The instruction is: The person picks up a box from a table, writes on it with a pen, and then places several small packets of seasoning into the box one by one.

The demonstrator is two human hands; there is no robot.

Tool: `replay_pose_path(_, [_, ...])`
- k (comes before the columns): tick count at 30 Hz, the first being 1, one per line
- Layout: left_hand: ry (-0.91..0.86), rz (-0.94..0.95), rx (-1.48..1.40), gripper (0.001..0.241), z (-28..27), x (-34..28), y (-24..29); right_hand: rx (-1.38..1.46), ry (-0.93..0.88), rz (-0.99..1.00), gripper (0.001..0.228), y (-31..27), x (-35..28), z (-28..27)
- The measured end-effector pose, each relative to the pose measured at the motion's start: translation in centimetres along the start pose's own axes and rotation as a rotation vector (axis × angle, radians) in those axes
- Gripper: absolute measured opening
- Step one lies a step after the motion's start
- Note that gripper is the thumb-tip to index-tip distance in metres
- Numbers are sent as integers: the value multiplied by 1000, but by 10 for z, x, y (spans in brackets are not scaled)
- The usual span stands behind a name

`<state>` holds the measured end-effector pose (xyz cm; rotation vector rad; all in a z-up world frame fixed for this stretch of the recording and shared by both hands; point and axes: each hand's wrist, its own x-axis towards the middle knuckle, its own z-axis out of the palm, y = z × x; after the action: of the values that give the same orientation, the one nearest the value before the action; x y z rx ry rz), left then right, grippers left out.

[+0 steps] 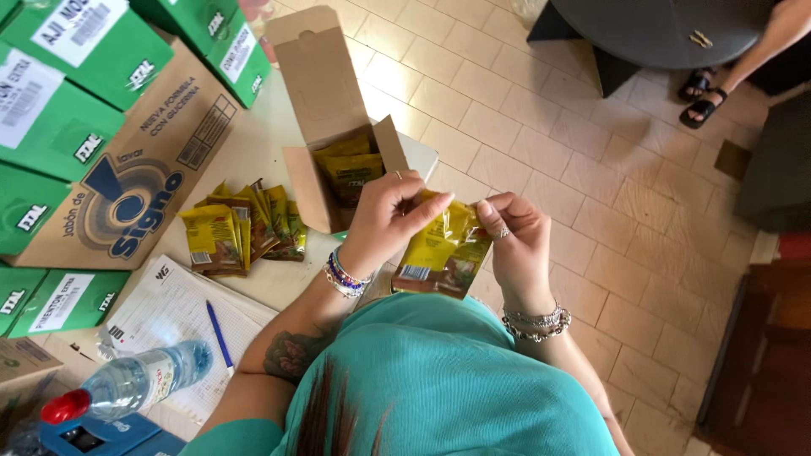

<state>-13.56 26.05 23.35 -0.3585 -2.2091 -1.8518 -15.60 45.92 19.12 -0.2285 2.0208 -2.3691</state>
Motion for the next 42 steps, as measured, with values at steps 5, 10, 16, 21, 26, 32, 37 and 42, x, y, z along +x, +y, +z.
replay_pose_path(5, [106,78,167,33,14,8,-11,20,3,42,16,-11,4,-1])
replay_pose_path(10, [153,89,192,26,36,7,-5,-5,33,33,26,-30,3,-3])
replay_pose_path(16, [194,113,340,27,68,5,-32,-248,69,-22,10,-22,7,-29])
replay_pose_path(21, [169,129,367,30,69,8,-32,-386,20,-38,2,-24,7,-42])
replay_pose_path(26, [71,-54,0,39,50,15,-33,-471,-84,-54,19,-27,4,-38])
replay_pose_path(32, [222,325,741,36,37,-5,-45,-513,-118,-139,18,-27,-8,-14])
replay_pose_path(37, [-62,345,639,55,34,-23,-3,-351,-164,-74,14,-33,-10,-2])
replay_pose_path(42, [94,330,701,27,25,-33,-46,-296,-303,13,10,-28,-14,9])
